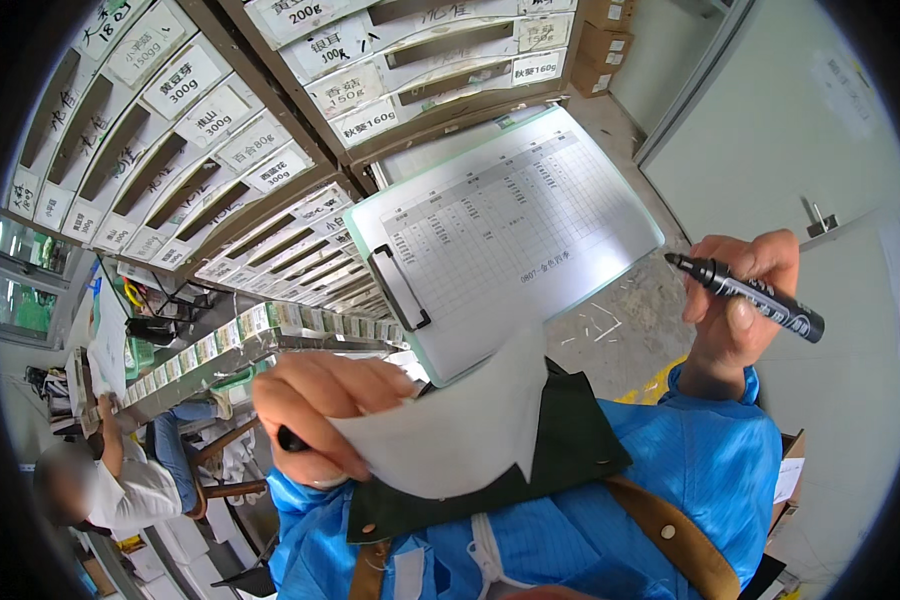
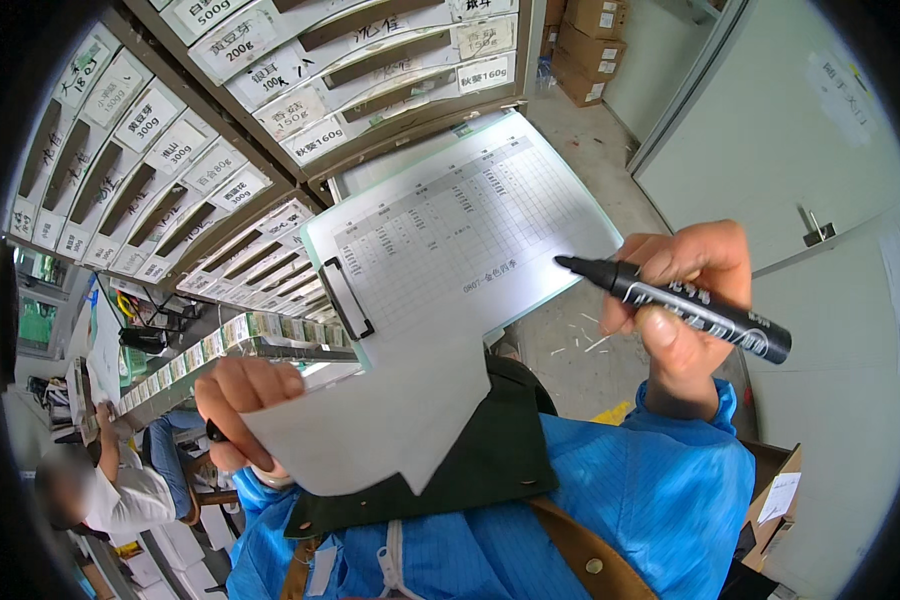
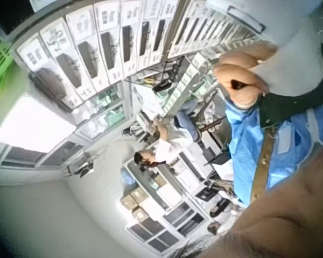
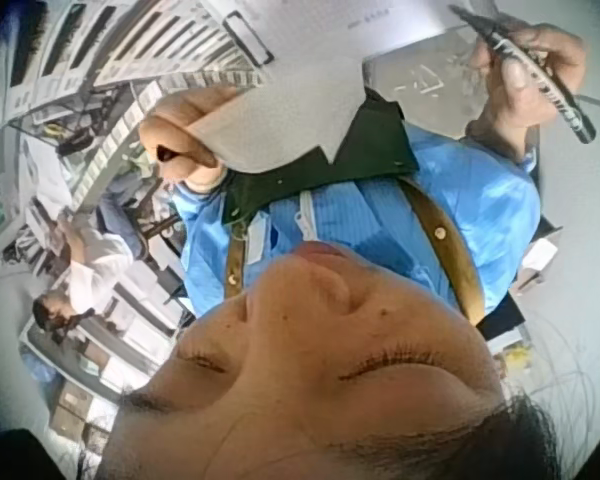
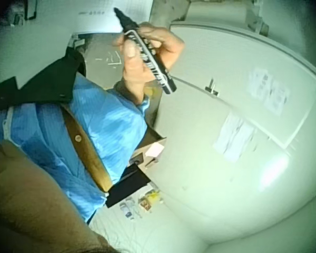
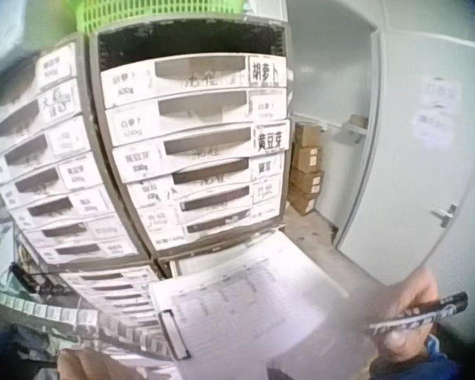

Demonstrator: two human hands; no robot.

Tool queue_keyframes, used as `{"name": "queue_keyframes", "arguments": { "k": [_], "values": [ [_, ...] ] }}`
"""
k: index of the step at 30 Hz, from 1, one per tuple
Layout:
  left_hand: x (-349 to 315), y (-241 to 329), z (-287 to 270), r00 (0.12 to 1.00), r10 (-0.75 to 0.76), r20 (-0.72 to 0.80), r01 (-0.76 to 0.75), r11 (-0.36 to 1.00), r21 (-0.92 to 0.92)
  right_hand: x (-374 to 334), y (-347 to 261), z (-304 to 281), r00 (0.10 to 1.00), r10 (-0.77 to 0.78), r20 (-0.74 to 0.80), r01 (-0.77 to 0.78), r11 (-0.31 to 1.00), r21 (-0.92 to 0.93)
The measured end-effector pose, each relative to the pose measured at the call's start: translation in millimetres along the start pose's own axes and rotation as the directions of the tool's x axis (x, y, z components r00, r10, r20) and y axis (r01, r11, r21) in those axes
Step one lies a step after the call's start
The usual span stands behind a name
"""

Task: The person writes on a clipboard, retrieves sheets of labels from a shelf, cuts the labels with scissors, and organizes the cut sections into a plastic basket.

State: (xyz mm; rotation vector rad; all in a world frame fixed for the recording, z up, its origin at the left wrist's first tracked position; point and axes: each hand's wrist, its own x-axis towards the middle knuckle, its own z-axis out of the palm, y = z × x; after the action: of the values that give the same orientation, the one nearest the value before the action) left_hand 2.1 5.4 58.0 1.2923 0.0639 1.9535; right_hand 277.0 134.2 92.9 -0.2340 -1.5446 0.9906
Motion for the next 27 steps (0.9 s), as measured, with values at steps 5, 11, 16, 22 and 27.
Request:
{"name": "queue_keyframes", "arguments": {
  "k": [5, 11, 16, 22, 27],
  "values": [
    [-20, 13, -12, 0.884, -0.222, -0.411, 0.454, 0.614, 0.646, 6, 17, -12, 0.89, 0.092, 0.447, -0.057, 0.994, -0.091],
    [-29, -1, -6, 0.809, -0.269, -0.522, 0.562, 0.098, 0.821, 24, 45, 2, 0.808, 0.204, 0.553, -0.154, 0.979, -0.136],
    [-20, -25, -7, 0.827, -0.249, -0.504, 0.528, 0.041, 0.848, 34, 87, 17, 0.695, 0.426, 0.58, -0.374, 0.902, -0.215],
    [-19, -33, -9, 0.795, -0.286, -0.536, 0.54, -0.07, 0.839, 22, 126, 25, 0.528, 0.585, 0.616, -0.583, 0.777, -0.238],
    [-20, -34, -9, 0.782, -0.277, -0.559, 0.559, -0.085, 0.824, 18, 128, 24, 0.558, 0.559, 0.614, -0.549, 0.803, -0.232]
  ]
}}
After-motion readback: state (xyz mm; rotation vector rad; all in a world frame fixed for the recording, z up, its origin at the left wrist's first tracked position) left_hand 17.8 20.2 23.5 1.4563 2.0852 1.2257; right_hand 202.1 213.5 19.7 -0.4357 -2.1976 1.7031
